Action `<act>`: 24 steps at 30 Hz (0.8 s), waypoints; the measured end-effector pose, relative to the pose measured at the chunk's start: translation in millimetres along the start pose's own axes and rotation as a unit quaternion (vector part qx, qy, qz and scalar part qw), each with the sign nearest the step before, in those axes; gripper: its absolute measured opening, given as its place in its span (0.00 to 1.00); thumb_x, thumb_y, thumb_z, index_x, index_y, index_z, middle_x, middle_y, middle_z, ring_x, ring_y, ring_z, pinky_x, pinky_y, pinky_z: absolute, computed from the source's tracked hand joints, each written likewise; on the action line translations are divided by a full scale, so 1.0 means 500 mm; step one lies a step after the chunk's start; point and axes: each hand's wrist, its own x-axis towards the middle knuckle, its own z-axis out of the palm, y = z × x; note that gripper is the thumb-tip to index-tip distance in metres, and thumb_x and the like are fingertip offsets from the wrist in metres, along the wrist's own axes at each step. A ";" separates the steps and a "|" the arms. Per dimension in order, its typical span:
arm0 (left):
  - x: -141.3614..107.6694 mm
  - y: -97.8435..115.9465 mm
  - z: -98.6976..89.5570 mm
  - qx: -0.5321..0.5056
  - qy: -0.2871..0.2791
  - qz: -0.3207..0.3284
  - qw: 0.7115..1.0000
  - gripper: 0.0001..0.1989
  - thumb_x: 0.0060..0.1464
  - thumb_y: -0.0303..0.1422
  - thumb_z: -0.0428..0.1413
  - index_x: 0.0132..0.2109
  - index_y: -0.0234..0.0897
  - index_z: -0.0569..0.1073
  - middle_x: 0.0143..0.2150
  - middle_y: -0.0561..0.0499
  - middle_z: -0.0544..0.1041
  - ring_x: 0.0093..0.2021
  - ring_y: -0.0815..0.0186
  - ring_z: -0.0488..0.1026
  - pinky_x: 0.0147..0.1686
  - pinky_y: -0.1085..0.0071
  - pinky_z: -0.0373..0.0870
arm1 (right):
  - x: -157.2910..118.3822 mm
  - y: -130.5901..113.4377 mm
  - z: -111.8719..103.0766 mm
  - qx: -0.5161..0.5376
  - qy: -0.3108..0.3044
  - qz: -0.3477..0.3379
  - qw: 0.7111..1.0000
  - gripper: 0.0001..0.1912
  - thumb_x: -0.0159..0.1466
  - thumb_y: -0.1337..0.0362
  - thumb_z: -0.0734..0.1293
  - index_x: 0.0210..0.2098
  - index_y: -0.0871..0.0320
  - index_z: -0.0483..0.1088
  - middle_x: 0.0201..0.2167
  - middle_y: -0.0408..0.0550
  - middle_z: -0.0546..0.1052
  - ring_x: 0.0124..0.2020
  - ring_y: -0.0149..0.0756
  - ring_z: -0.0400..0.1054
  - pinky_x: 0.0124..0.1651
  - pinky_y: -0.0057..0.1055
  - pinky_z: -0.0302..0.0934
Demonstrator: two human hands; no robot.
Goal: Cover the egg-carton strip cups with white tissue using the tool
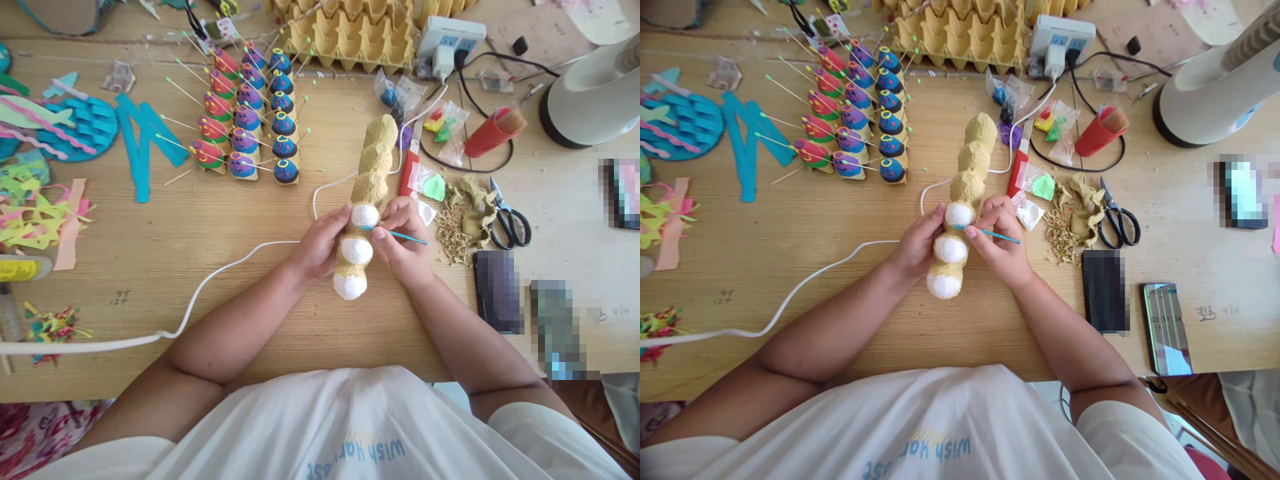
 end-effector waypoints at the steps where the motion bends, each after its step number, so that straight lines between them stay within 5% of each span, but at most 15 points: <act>1: -0.001 0.002 0.002 0.004 -0.006 0.004 1.000 0.22 0.67 0.57 0.68 0.42 0.43 0.83 0.36 0.49 0.86 0.44 0.55 0.87 0.41 0.63 0.82 | 0.000 0.002 0.000 0.017 0.000 0.000 1.000 0.21 0.71 0.43 0.78 0.34 0.50 0.74 0.40 0.44 0.71 0.43 0.39 0.69 0.50 0.44 0.68; 9: -0.007 0.016 0.018 0.009 -0.003 0.001 1.000 0.20 0.65 0.53 0.71 0.36 0.42 0.82 0.32 0.51 0.81 0.30 0.66 0.76 0.30 0.69 0.77 | 0.001 0.008 -0.002 0.013 0.010 0.025 1.000 0.22 0.69 0.42 0.79 0.33 0.50 0.73 0.38 0.43 0.68 0.41 0.38 0.67 0.50 0.43 0.66; 24: 0.001 0.003 0.001 0.011 0.004 0.003 1.000 0.19 0.66 0.55 0.68 0.40 0.45 0.82 0.35 0.48 0.81 0.44 0.54 0.84 0.39 0.62 0.77 | 0.001 0.002 -0.003 0.013 -0.002 0.019 1.000 0.23 0.70 0.41 0.78 0.33 0.50 0.72 0.37 0.43 0.68 0.41 0.39 0.68 0.49 0.44 0.67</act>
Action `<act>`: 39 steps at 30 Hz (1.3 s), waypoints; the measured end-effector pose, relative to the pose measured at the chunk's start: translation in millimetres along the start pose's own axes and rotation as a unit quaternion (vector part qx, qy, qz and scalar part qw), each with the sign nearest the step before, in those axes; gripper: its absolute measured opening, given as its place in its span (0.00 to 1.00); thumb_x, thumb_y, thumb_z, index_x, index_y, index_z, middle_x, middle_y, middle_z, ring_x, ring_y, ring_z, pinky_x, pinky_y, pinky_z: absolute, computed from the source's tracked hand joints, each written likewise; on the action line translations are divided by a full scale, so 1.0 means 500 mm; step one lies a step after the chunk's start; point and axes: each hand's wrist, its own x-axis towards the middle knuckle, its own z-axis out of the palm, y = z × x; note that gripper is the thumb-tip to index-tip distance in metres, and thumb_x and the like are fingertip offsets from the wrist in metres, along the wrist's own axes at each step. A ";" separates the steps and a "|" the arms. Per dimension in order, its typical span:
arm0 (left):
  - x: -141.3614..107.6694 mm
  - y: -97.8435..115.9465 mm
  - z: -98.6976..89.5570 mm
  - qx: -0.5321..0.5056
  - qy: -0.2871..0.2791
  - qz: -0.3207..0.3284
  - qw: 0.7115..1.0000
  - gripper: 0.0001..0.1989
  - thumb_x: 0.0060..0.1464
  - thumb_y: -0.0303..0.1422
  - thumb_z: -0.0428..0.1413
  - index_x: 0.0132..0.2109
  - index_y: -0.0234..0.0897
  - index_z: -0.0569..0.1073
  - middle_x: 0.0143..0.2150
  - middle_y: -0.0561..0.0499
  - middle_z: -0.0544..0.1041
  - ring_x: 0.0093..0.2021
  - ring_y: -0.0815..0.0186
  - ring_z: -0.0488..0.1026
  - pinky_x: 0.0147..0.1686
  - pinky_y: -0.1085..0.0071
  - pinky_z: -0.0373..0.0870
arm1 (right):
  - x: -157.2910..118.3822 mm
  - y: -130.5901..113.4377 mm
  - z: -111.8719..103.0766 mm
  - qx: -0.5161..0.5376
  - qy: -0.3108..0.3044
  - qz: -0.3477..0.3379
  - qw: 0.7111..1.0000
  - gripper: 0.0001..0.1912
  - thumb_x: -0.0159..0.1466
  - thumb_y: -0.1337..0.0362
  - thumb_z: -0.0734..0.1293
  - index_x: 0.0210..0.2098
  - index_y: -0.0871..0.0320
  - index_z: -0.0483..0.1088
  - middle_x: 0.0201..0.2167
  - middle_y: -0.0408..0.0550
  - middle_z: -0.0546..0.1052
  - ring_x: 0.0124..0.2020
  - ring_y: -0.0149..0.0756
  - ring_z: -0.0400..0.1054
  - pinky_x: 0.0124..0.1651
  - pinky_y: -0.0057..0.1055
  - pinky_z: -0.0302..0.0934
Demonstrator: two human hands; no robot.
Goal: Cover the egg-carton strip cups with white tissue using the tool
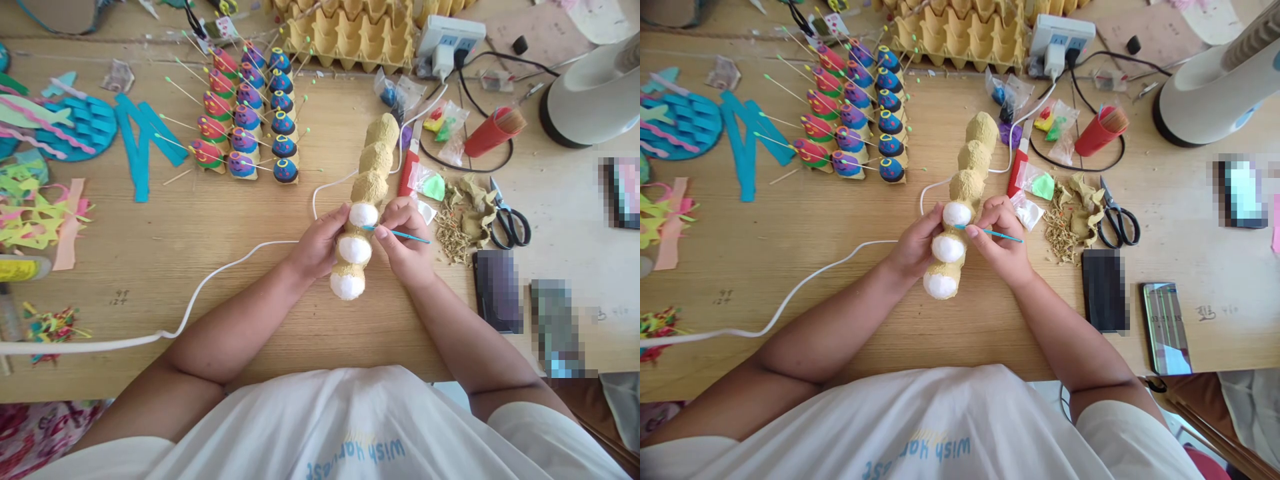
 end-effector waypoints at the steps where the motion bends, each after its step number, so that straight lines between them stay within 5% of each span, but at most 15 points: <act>1: 0.001 -0.001 -0.001 -0.002 0.000 -0.002 1.000 0.19 0.66 0.55 0.68 0.40 0.45 0.82 0.35 0.48 0.81 0.46 0.52 0.85 0.39 0.62 0.77 | -0.001 0.002 0.000 0.006 0.000 -0.002 1.000 0.23 0.70 0.41 0.78 0.33 0.50 0.72 0.38 0.43 0.68 0.40 0.39 0.68 0.48 0.44 0.67; 13: 0.003 -0.003 -0.012 -0.015 0.011 -0.032 0.999 0.16 0.68 0.52 0.67 0.42 0.45 0.82 0.39 0.46 0.85 0.53 0.43 0.87 0.50 0.52 0.81 | 0.002 -0.008 -0.001 -0.028 0.009 -0.007 1.000 0.22 0.70 0.42 0.78 0.34 0.50 0.72 0.37 0.43 0.69 0.41 0.40 0.68 0.51 0.46 0.67; 24: 0.002 0.005 -0.003 -0.049 -0.008 -0.023 0.999 0.21 0.73 0.53 0.64 0.42 0.40 0.81 0.31 0.53 0.79 0.30 0.65 0.78 0.33 0.68 0.75 | -0.002 -0.002 0.000 -0.013 0.007 -0.065 0.998 0.17 0.73 0.49 0.77 0.34 0.50 0.73 0.38 0.43 0.70 0.40 0.37 0.68 0.46 0.41 0.66; 39: 0.001 0.009 0.003 -0.087 0.024 -0.042 0.995 0.17 0.73 0.50 0.64 0.41 0.42 0.83 0.33 0.52 0.82 0.33 0.63 0.80 0.34 0.67 0.74 | -0.001 0.002 -0.001 -0.036 0.021 -0.067 0.997 0.18 0.73 0.48 0.76 0.34 0.50 0.72 0.38 0.43 0.70 0.40 0.38 0.69 0.46 0.42 0.66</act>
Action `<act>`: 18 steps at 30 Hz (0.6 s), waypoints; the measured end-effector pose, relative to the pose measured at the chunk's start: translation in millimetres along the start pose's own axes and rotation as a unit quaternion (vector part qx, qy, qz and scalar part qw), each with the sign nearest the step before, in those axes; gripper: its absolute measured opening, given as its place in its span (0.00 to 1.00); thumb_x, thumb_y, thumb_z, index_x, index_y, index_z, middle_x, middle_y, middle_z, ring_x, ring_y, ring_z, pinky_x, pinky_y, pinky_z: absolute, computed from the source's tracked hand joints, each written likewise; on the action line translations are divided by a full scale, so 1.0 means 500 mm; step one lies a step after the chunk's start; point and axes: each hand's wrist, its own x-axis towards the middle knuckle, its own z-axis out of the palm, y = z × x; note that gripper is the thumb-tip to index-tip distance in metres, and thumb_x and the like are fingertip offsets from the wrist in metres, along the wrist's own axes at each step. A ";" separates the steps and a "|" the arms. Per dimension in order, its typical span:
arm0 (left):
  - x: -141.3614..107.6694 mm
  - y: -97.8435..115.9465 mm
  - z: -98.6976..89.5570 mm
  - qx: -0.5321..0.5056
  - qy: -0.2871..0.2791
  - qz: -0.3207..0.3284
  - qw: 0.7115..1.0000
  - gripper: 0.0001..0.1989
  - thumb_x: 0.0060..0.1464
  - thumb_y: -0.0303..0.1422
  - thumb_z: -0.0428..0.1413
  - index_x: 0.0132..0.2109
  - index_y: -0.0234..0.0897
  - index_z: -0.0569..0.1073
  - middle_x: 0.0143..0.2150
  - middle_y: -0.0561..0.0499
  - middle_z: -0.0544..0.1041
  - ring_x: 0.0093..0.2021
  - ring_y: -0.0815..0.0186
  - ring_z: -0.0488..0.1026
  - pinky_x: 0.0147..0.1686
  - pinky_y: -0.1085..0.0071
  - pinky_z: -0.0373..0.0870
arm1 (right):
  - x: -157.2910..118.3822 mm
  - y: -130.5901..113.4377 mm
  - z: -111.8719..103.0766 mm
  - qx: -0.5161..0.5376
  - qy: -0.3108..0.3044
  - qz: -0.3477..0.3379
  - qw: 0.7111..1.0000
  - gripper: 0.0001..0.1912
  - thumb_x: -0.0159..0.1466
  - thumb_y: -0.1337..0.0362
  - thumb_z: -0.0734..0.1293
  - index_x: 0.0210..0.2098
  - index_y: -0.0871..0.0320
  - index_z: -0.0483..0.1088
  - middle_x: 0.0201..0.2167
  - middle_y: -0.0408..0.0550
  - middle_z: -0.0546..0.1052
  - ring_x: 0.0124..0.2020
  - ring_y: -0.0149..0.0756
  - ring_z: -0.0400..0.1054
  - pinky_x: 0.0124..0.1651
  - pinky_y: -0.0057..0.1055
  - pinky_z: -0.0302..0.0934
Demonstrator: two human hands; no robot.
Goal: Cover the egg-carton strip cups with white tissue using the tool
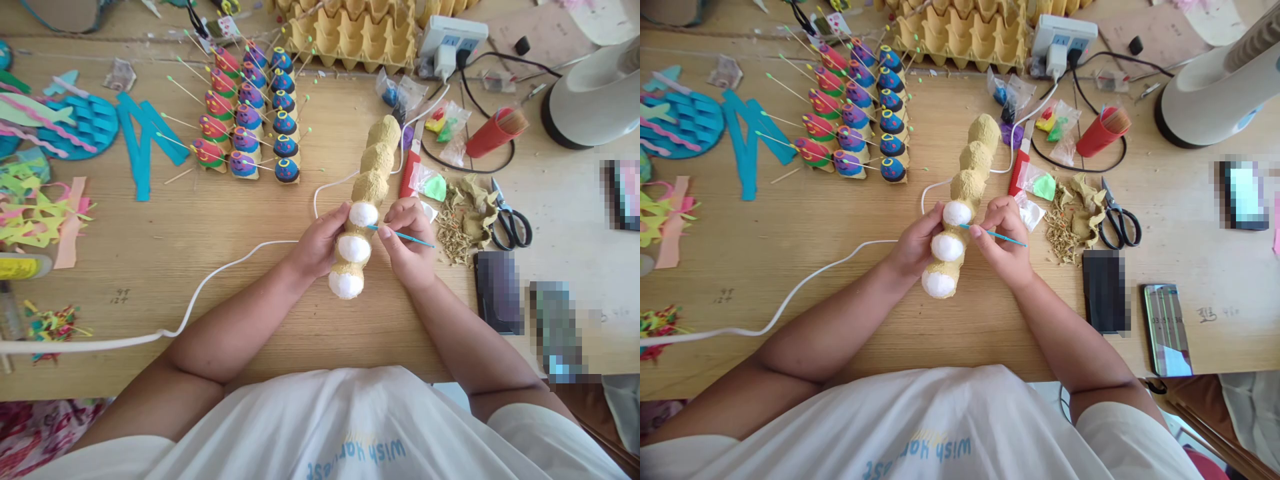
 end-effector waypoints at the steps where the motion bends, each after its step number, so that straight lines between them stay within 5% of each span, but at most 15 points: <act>1: 0.001 0.000 -0.001 0.005 -0.002 0.000 1.000 0.17 0.73 0.50 0.64 0.41 0.42 0.83 0.33 0.51 0.81 0.33 0.63 0.80 0.34 0.67 0.73 | 0.000 0.000 0.000 0.000 -0.001 -0.003 1.000 0.18 0.73 0.48 0.76 0.34 0.50 0.72 0.38 0.43 0.70 0.40 0.38 0.68 0.45 0.42 0.66; 10: -0.001 -0.002 -0.003 0.038 -0.042 0.021 0.998 0.19 0.74 0.50 0.64 0.40 0.40 0.83 0.33 0.51 0.80 0.32 0.63 0.77 0.34 0.67 0.72 | 0.001 -0.006 0.000 -0.019 -0.005 -0.010 1.000 0.15 0.75 0.52 0.76 0.36 0.50 0.72 0.38 0.43 0.69 0.41 0.38 0.69 0.47 0.42 0.66; 18: 0.001 -0.001 -0.002 0.029 -0.023 0.012 0.999 0.18 0.75 0.49 0.63 0.43 0.40 0.83 0.32 0.52 0.80 0.31 0.64 0.77 0.34 0.68 0.73 | 0.001 -0.006 0.000 -0.001 -0.007 -0.022 1.000 0.13 0.75 0.55 0.76 0.37 0.50 0.72 0.39 0.43 0.69 0.41 0.36 0.68 0.46 0.41 0.64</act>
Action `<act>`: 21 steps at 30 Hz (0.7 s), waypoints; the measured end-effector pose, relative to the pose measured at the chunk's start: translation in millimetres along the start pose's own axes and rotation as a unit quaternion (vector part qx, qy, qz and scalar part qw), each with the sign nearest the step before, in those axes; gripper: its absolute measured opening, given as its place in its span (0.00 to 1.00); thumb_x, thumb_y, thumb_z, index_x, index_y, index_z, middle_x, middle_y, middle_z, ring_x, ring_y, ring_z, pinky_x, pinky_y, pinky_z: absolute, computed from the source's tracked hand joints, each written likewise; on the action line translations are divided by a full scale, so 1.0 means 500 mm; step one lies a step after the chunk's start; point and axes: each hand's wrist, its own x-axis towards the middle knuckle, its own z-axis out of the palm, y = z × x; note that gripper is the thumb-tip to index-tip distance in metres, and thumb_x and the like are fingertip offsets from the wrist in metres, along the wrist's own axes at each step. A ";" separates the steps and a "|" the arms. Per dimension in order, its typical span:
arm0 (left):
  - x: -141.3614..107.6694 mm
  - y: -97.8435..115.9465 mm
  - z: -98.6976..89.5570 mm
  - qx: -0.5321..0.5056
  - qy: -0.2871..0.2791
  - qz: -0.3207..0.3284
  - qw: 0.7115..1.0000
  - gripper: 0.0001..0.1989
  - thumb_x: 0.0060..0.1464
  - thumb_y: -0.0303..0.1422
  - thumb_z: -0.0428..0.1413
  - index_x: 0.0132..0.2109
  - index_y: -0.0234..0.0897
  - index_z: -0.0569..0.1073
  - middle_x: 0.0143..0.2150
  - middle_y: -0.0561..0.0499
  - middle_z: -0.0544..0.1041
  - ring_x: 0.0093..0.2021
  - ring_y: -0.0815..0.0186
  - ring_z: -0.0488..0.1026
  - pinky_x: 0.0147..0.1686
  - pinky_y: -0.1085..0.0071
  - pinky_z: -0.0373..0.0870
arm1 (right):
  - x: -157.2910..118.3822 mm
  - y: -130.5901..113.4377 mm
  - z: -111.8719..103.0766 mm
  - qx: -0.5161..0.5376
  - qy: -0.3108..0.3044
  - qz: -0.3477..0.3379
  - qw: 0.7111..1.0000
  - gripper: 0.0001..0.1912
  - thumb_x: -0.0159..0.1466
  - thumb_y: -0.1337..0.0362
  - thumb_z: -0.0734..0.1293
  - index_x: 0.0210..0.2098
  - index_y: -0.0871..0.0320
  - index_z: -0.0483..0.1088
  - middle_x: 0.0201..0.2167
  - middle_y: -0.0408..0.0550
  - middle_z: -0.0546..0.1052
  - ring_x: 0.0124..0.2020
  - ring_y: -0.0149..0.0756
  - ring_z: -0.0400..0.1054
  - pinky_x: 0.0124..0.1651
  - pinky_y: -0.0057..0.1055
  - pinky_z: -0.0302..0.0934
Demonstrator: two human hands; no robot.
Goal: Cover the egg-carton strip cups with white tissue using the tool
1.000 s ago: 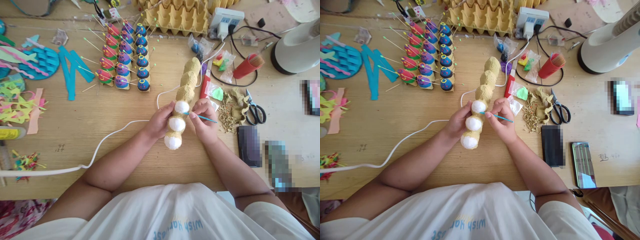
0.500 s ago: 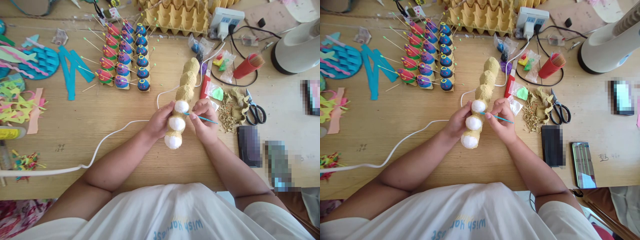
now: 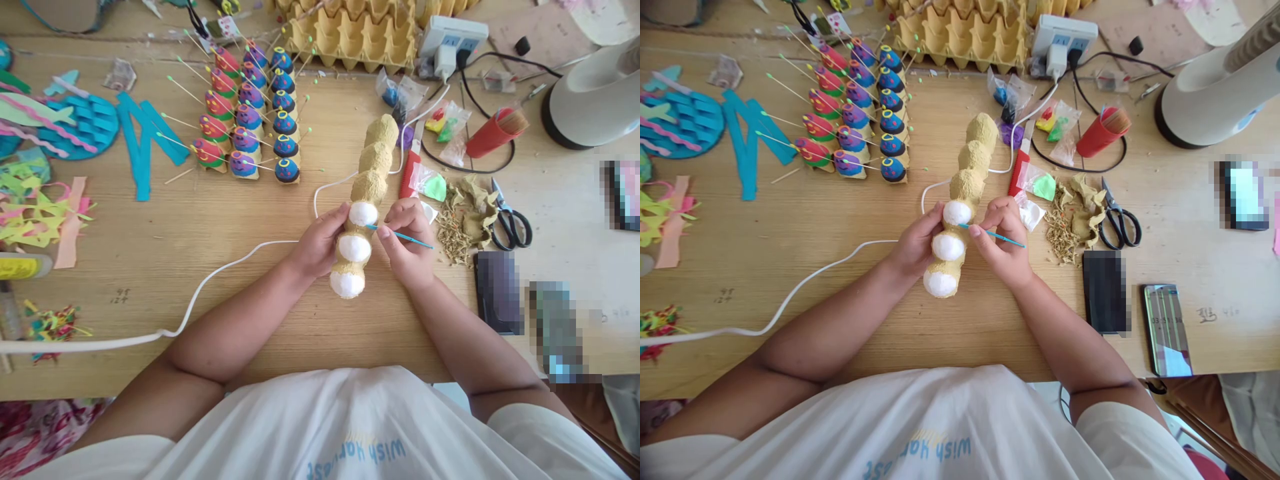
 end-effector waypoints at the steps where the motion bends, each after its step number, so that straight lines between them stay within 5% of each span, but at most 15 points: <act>1: 0.000 0.000 0.001 -0.004 0.001 -0.002 1.000 0.18 0.75 0.49 0.63 0.43 0.40 0.83 0.32 0.52 0.80 0.31 0.65 0.78 0.34 0.68 0.73 | -0.001 0.000 0.000 -0.004 0.000 0.004 1.000 0.13 0.75 0.55 0.76 0.36 0.50 0.72 0.39 0.43 0.69 0.41 0.37 0.68 0.46 0.41 0.64; 21: 0.001 -0.003 -0.004 -0.012 0.018 -0.022 1.000 0.21 0.74 0.54 0.62 0.45 0.40 0.82 0.32 0.51 0.80 0.36 0.61 0.82 0.36 0.67 0.75 | -0.002 -0.007 0.006 -0.032 0.013 -0.009 0.999 0.17 0.74 0.49 0.75 0.35 0.50 0.71 0.37 0.43 0.69 0.40 0.38 0.67 0.45 0.43 0.65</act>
